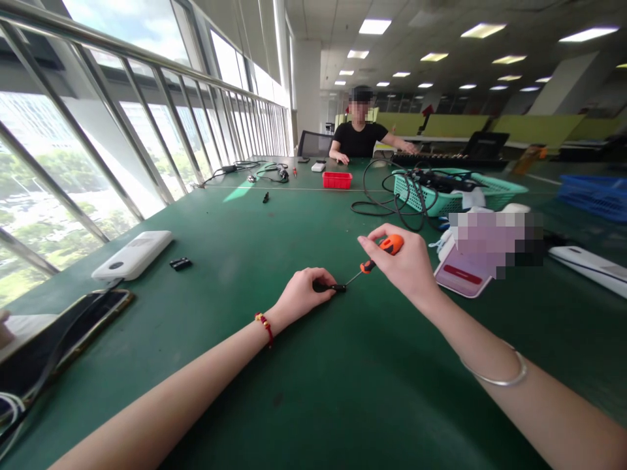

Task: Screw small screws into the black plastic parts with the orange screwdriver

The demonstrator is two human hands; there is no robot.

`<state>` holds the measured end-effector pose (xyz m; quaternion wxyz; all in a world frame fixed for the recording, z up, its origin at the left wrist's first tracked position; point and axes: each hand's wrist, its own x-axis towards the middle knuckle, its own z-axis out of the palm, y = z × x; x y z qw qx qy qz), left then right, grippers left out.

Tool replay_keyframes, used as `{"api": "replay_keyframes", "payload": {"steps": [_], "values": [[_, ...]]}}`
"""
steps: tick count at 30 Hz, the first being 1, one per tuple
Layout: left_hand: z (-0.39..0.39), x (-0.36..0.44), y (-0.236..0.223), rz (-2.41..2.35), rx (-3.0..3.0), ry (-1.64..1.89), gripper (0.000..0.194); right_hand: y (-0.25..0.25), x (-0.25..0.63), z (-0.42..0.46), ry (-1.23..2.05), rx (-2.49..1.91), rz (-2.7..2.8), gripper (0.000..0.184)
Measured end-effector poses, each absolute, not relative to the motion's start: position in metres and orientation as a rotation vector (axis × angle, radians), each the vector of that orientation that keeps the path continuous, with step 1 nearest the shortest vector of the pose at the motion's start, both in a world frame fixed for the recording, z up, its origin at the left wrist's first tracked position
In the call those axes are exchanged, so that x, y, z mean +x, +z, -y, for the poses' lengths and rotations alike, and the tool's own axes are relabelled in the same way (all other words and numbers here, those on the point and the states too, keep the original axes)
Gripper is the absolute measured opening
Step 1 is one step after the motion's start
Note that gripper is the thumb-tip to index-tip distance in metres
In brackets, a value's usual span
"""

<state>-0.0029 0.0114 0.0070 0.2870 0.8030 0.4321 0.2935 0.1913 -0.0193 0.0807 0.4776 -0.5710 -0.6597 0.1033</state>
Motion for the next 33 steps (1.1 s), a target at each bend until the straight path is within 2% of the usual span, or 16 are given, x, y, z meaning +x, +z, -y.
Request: {"api": "replay_keyframes", "payload": {"steps": [3,7,11,15,19,23,26,30,33], "values": [[-0.0124,-0.0026,0.0066,-1.159,2.148,0.779,0.011,0.0809,0.1943,0.0168,0.375,-1.312,1.591,0.018],[-0.0127,-0.0023,0.0054,-1.163,2.153,0.802,0.011,0.079,0.1965,0.0144,0.444,-1.257,1.607,0.031],[-0.0133,-0.0018,0.0034,-1.15,2.127,0.797,0.011,0.0764,0.1968,0.0151,0.214,-1.361,1.582,0.024],[-0.0136,-0.002,0.0028,-1.162,2.109,0.796,0.012,0.0788,0.1977,0.0163,0.344,-1.237,1.602,0.011],[-0.0126,-0.003,0.0032,-1.155,2.099,0.801,0.013,0.0794,0.1956,0.0186,0.507,-1.157,1.633,0.026],[-0.0124,-0.0036,0.0027,-1.148,2.108,0.812,0.013,0.0756,0.1916,0.0213,0.35,-1.335,1.659,0.021],[-0.0126,-0.0036,0.003,-1.158,2.111,0.811,0.013,0.0754,0.1898,0.0214,0.374,-1.301,1.648,0.013],[-0.012,-0.0034,0.0041,-1.162,2.122,0.813,0.011,0.0758,0.19,0.0194,0.516,-1.12,1.666,0.03],[-0.0113,-0.0033,0.0042,-1.153,2.133,0.829,0.011,0.0742,0.1904,0.0197,0.472,-1.173,1.68,0.024]]}}
